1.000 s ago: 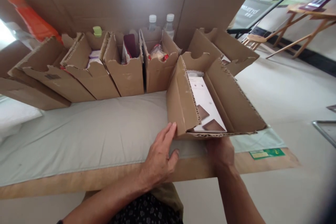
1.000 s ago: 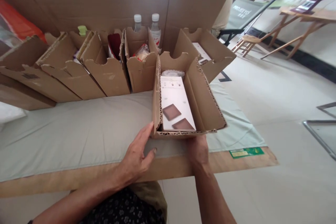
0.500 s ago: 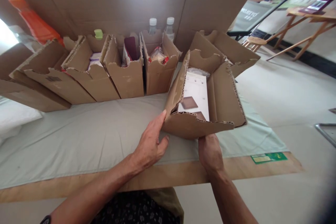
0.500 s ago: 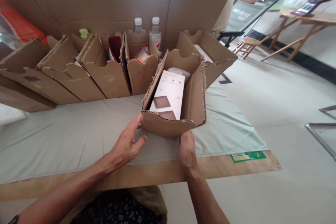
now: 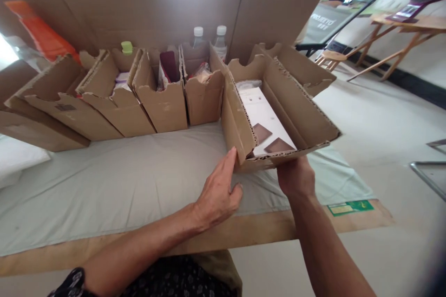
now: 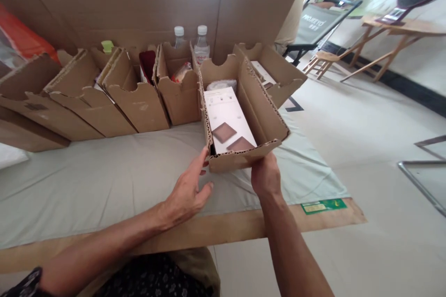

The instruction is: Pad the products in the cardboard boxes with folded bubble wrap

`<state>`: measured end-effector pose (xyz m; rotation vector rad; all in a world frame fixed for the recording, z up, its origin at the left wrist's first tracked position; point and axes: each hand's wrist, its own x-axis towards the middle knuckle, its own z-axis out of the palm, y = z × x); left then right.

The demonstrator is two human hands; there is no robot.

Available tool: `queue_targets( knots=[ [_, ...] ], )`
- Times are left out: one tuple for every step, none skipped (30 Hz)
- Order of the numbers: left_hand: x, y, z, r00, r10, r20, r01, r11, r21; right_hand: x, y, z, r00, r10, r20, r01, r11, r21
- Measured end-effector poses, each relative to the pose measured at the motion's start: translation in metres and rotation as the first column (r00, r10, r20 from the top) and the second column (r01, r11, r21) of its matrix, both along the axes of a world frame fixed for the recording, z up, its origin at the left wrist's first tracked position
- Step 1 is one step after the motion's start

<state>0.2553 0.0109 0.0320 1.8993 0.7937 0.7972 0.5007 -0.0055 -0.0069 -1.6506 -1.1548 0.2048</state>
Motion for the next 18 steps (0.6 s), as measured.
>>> queue_targets(
  knots=[
    [0.001, -0.003, 0.000, 1.000, 0.008, 0.000, -0.008, 1.000, 0.004, -0.003, -0.005, 0.000, 1.000, -0.003, -0.006, 0.003, 1.000, 0.006],
    [0.001, -0.006, -0.002, 1.000, 0.015, 0.001, -0.015, 1.000, 0.014, -0.006, -0.012, 0.000, 1.000, -0.002, -0.016, 0.002, 1.000, 0.013],
    [0.000, -0.010, -0.004, 1.000, 0.021, 0.003, -0.021, 0.999, 0.032, -0.011, -0.018, -0.001, 1.000, 0.007, -0.028, -0.006, 1.000, 0.019],
    [-0.001, -0.012, -0.006, 1.000, 0.029, 0.009, -0.029, 0.998, 0.054, -0.016, -0.024, -0.002, 0.999, 0.022, -0.042, -0.021, 1.000, 0.023],
    [-0.003, -0.012, -0.009, 0.999, 0.038, 0.018, -0.039, 0.996, 0.077, -0.021, -0.027, -0.003, 0.998, 0.038, -0.059, -0.036, 0.999, 0.029],
    [-0.005, -0.010, -0.010, 0.998, 0.052, 0.031, -0.054, 0.994, 0.096, -0.026, -0.027, -0.003, 0.995, 0.054, -0.080, -0.051, 0.998, 0.037],
    [-0.007, -0.005, -0.011, 0.997, 0.068, 0.044, -0.072, 0.992, 0.106, -0.030, -0.023, -0.003, 0.992, 0.068, -0.103, -0.063, 0.997, 0.048],
    [-0.008, 0.003, -0.010, 0.995, 0.082, 0.057, -0.088, 0.990, 0.108, -0.034, -0.016, -0.002, 0.989, 0.079, -0.126, -0.072, 0.995, 0.065],
    [-0.008, 0.012, -0.009, 0.993, 0.095, 0.070, -0.102, 0.989, 0.106, -0.037, -0.006, 0.000, 0.984, 0.091, -0.152, -0.078, 0.993, 0.085],
    [-0.007, 0.023, -0.007, 0.991, 0.104, 0.083, -0.112, 0.988, 0.104, -0.039, 0.007, 0.003, 0.978, 0.104, -0.183, -0.085, 0.990, 0.109],
    [-0.005, 0.034, -0.005, 0.990, 0.109, 0.094, -0.118, 0.988, 0.099, -0.041, 0.021, 0.007, 0.970, 0.119, -0.213, -0.092, 0.987, 0.133],
    [-0.002, 0.045, -0.003, 0.989, 0.108, 0.104, -0.118, 0.989, 0.092, -0.041, 0.036, 0.011, 0.961, 0.137, -0.240, -0.102, 0.983, 0.155],
    [0.002, 0.053, -0.002, 0.987, 0.106, 0.118, -0.116, 0.990, 0.078, -0.041, 0.050, 0.016, 0.952, 0.150, -0.266, -0.106, 0.979, 0.172],
    [0.006, 0.060, -0.001, 0.985, 0.107, 0.138, -0.116, 0.992, 0.059, -0.040, 0.061, 0.021, 0.944, 0.149, -0.295, -0.098, 0.978, 0.182],
    [0.010, 0.065, -0.003, 0.981, 0.110, 0.162, -0.118, 0.992, 0.034, -0.039, 0.069, 0.025, 0.937, 0.134, -0.323, -0.076, 0.980, 0.186],
    [0.015, 0.067, -0.006, 0.975, 0.119, 0.188, -0.123, 0.992, 0.007, -0.037, 0.073, 0.029, 0.932, 0.108, -0.346, -0.046, 0.982, 0.184],
    [0.018, 0.067, -0.010, 0.969, 0.132, 0.210, -0.130, 0.991, -0.021, -0.036, 0.073, 0.032, 0.927, 0.076, -0.368, -0.007, 0.983, 0.183],
    [0.021, 0.065, -0.016, 0.964, 0.145, 0.222, -0.138, 0.989, -0.046, -0.035, 0.068, 0.034, 0.923, 0.032, -0.383, 0.041, 0.983, 0.180]
  ],
)
